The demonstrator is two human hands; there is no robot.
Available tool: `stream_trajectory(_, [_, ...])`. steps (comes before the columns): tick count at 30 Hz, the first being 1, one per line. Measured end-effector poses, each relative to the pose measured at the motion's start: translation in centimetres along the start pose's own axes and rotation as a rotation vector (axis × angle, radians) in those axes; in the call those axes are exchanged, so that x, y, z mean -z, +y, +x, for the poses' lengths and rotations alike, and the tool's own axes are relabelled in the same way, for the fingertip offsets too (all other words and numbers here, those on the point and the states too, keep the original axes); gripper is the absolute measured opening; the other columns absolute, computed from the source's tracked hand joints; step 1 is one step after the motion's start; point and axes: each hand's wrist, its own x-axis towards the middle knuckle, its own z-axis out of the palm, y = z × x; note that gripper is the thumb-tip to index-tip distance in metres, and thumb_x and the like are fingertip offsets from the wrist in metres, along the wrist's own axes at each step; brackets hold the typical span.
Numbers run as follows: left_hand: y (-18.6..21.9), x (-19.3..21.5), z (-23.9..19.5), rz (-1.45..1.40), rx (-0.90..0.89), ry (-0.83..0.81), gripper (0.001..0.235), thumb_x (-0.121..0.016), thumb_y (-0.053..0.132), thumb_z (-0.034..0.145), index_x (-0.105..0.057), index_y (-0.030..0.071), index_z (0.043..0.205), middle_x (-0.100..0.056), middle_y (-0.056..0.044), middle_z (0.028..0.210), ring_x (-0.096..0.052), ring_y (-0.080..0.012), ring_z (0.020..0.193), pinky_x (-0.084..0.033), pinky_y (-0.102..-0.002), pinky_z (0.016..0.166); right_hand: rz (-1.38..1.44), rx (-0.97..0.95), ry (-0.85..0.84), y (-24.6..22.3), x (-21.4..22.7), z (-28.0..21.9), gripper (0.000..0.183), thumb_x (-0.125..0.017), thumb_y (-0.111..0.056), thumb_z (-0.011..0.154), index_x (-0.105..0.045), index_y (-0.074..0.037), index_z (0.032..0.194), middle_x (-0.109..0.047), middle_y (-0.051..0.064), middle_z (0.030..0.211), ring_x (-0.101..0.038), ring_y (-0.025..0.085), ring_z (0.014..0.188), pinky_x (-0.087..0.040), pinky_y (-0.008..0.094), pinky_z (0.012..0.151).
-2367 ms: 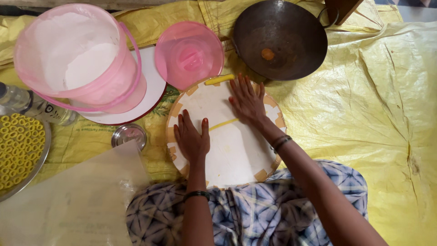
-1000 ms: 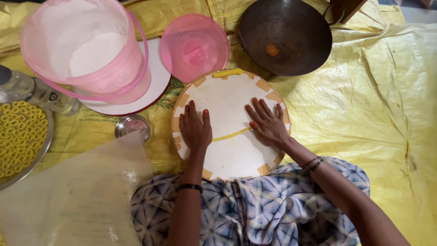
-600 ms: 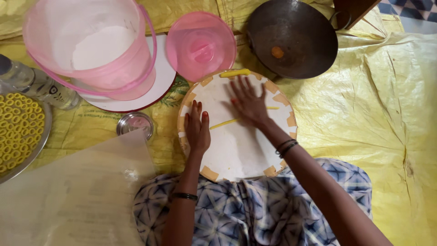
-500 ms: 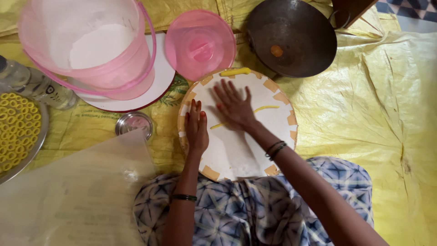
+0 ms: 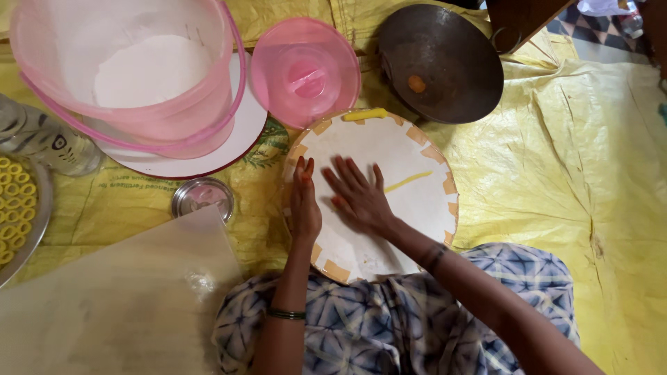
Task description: The person rolls yellow dough into thin ropes on a round board, then shapes them into small rings by hand. The finished rings are placed onto a plastic sheet and into a metal bowl. The person also rolls additional dough pieces into ropes during the process.
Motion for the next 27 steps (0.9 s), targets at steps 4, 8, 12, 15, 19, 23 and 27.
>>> stream_trajectory(4, [0.3, 0.5, 0.2, -0.122, -0.095, -0.036, 0.073, -0.034, 0.053, 0.109, -0.019, 0.007, 0.165, -0.035, -0.014, 0.168, -0.031, -0.0267, 0.155, -0.021, -0.041, 0.124, -0.004, -0.093, 0.050, 0.6, 0.0, 7.2, 0.064, -0.029, -0.049, 0.108, -0.018, -0.024, 0.166, -0.009, 0.008, 0.175, -0.011, 0.028, 0.161, -0.005, 0.069, 0.120])
stream_trajectory(8, [0.9, 1.0, 0.1, -0.207, -0.155, -0.023, 0.074, -0.039, 0.050, 0.110, -0.021, 0.003, 0.164, -0.034, -0.016, 0.169, -0.031, -0.0273, 0.156, -0.025, -0.041, 0.124, 0.075, -0.172, 0.052, 0.4, 0.7, 9.5, 0.064, -0.028, -0.047, 0.110, -0.017, -0.023, 0.167, -0.008, 0.008, 0.175, -0.011, 0.028, 0.160, -0.005, 0.069, 0.121])
stream_trajectory(12, [1.0, 0.7, 0.2, -0.193, -0.212, 0.007, 0.074, -0.040, 0.049, 0.111, -0.023, -0.002, 0.163, -0.034, -0.018, 0.168, -0.033, -0.0272, 0.157, -0.027, -0.041, 0.125, 0.004, -0.060, 0.013, -1.0, 0.7, 5.4, 0.066, -0.029, -0.050, 0.107, -0.017, -0.023, 0.166, -0.008, 0.008, 0.174, -0.010, 0.030, 0.160, -0.007, 0.068, 0.120])
stream_trajectory(15, [0.9, 0.5, 0.2, -0.150, -0.218, 0.038, 0.073, -0.039, 0.048, 0.111, -0.026, -0.004, 0.162, -0.038, -0.019, 0.167, -0.035, -0.0281, 0.156, -0.028, -0.041, 0.125, 0.008, -0.002, -0.021, -2.2, 0.5, 0.1, 0.065, -0.027, -0.050, 0.107, -0.019, -0.026, 0.166, -0.008, 0.007, 0.175, -0.010, 0.029, 0.161, -0.007, 0.068, 0.120])
stream_trajectory(19, [0.9, 0.5, 0.1, -0.103, -0.250, 0.067, 0.071, -0.037, 0.048, 0.113, -0.029, -0.003, 0.162, -0.041, -0.019, 0.166, -0.036, -0.0283, 0.157, -0.026, -0.041, 0.128, 0.042, -0.004, -0.027, -2.9, 0.1, -2.1, 0.064, -0.026, -0.050, 0.108, -0.021, -0.027, 0.166, -0.008, 0.007, 0.175, -0.010, 0.029, 0.161, -0.004, 0.070, 0.120])
stream_trajectory(23, [1.0, 0.5, 0.4, -0.249, -0.234, 0.038, 0.072, -0.040, 0.045, 0.112, -0.026, -0.004, 0.162, -0.036, -0.020, 0.167, -0.032, -0.0284, 0.157, -0.025, -0.041, 0.127, -0.021, -0.058, 0.069, -2.8, -0.4, 2.3, 0.064, -0.028, -0.053, 0.107, -0.023, -0.026, 0.166, -0.009, 0.008, 0.174, -0.010, 0.029, 0.160, -0.006, 0.070, 0.119])
stream_trajectory(27, [1.0, 0.7, 0.4, -0.332, -0.207, 0.007, 0.072, -0.041, 0.043, 0.111, -0.023, -0.004, 0.162, -0.031, -0.021, 0.168, -0.029, -0.0279, 0.158, -0.024, -0.041, 0.126, 0.019, -0.157, 0.090, -1.7, -0.3, 8.9, 0.064, -0.030, -0.048, 0.108, -0.021, -0.023, 0.166, -0.009, 0.012, 0.174, -0.009, 0.032, 0.160, -0.008, 0.073, 0.117])
